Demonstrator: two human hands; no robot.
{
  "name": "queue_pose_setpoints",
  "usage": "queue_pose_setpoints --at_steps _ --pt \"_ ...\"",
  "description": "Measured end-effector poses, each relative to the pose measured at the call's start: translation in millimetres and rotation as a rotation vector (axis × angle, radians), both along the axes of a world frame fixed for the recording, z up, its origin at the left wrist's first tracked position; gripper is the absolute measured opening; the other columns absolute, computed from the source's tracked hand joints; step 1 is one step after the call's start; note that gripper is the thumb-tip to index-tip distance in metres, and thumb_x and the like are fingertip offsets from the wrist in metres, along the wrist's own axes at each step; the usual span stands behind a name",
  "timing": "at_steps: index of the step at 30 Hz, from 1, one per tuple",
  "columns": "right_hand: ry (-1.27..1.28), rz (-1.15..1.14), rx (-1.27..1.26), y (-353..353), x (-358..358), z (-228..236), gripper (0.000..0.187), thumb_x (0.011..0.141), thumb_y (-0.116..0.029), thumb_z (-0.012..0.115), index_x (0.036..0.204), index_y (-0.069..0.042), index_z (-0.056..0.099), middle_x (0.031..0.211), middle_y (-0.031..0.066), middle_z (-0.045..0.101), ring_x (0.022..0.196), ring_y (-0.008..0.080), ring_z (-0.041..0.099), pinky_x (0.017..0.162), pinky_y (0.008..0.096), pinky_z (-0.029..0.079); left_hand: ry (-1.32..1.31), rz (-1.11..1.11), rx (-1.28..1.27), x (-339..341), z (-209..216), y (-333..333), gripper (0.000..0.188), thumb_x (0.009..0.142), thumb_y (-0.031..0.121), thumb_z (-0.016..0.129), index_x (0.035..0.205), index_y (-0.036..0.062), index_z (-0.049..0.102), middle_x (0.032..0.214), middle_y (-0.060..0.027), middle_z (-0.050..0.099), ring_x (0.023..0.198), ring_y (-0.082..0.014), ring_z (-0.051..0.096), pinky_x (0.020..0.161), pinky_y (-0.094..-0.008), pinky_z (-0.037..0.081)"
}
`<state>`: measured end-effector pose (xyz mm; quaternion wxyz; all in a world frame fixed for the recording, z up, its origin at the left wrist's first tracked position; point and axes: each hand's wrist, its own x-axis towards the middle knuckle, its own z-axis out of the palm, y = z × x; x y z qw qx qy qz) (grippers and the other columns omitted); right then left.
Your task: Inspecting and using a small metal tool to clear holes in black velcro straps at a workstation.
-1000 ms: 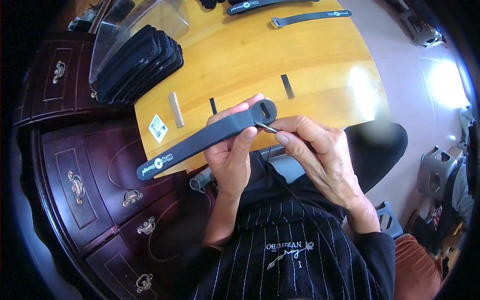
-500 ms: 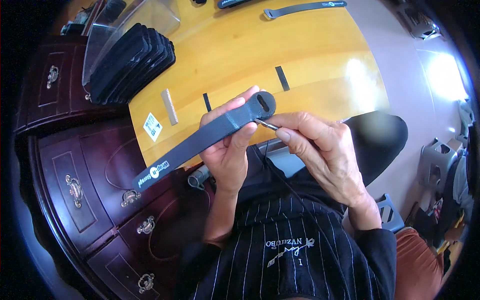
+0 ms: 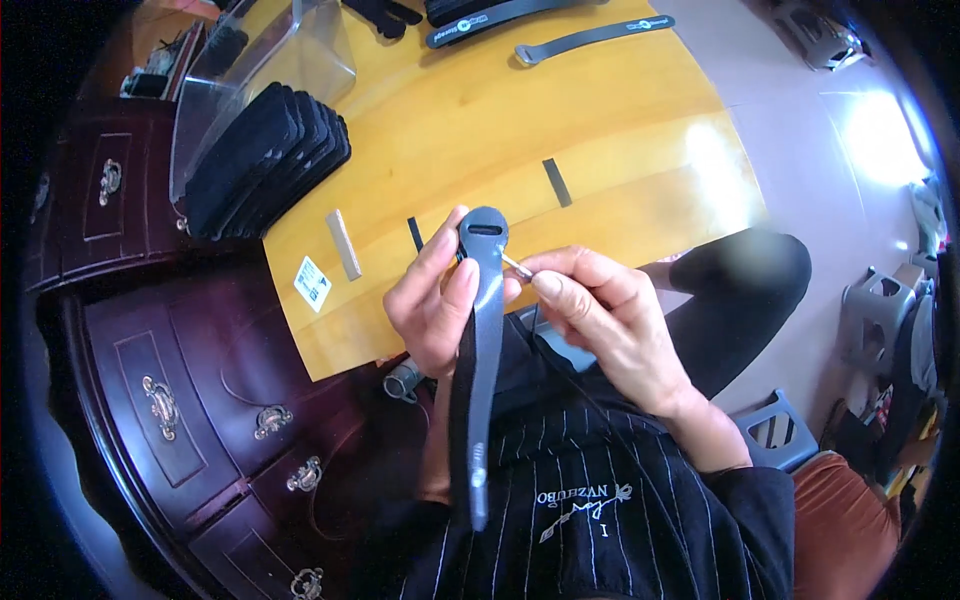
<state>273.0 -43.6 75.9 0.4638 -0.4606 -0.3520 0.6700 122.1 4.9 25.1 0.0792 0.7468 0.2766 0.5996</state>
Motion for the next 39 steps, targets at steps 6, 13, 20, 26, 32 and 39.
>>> queue_pose_setpoints --at_steps 6,13,20,26,32,39 --pt "-0.291 -0.134 0.3 5 -8 -12 0.018 0.095 -0.017 0.055 0.104 -0.003 0.061 0.074 0.0048 0.058 0.062 0.0115 0.056 0.057 0.0233 0.044 0.085 0.072 0.098 -2 2 6 0.033 0.084 -0.002 0.061 0.114 -0.0021 0.048 0.117 -0.0258 0.044 0.102 -0.0407 0.059 0.078 -0.0427 0.058" --pt "-0.004 -0.144 0.116 8 -23 -4 0.021 0.096 -0.016 0.053 0.107 0.0 0.06 0.072 -0.0027 0.052 0.061 0.0045 0.045 0.053 0.019 0.037 0.139 0.124 -0.01 -9 5 4 0.038 0.084 0.01 0.067 0.116 0.0028 0.048 0.116 -0.0171 0.045 0.108 -0.0376 0.057 0.089 -0.0424 0.054" --pt "-0.795 -0.346 0.617 16 -12 -23 0.014 0.089 -0.015 0.06 0.1 -0.006 0.061 0.076 0.0121 0.063 0.066 0.027 0.064 0.056 0.0315 0.049 0.1 -0.011 -0.021 -1 1 0 0.037 0.077 -0.006 0.069 0.11 -0.0033 0.053 0.113 -0.0226 0.047 0.102 -0.0405 0.059 0.08 -0.0425 0.057" --pt "-0.543 -0.092 0.458 12 22 -2 0.022 0.089 -0.013 0.06 0.111 -0.007 0.061 0.084 0.0108 0.065 0.068 0.0217 0.062 0.062 0.0307 0.049 -0.238 -0.156 -0.357 2 -2 -8 0.034 0.081 0.015 0.072 0.106 -0.0009 0.054 0.109 -0.0212 0.054 0.101 -0.0325 0.06 0.087 -0.0393 0.051" --pt "-0.759 0.022 0.69 8 38 11 0.031 0.084 -0.005 0.064 0.116 -0.006 0.063 0.081 0.0093 0.064 0.065 0.0193 0.061 0.058 0.03 0.049 -0.621 -0.505 -0.866 13 13 -14 0.043 0.087 0.03 0.066 0.114 0.0026 0.046 0.111 -0.0161 0.054 0.103 -0.0249 0.056 0.088 -0.034 0.047" --pt "-0.865 -0.073 0.795 -8 47 17 0.03 0.08 -0.012 0.067 0.11 -0.013 0.065 0.074 0.0031 0.062 0.06 0.0163 0.063 0.051 0.0284 0.051 -0.513 -0.543 -0.787 31 22 -25 0.04 0.078 -0.007 0.069 0.111 -0.0008 0.047 0.108 -0.0181 0.054 0.09 -0.0232 0.062 0.078 -0.0303 0.053"
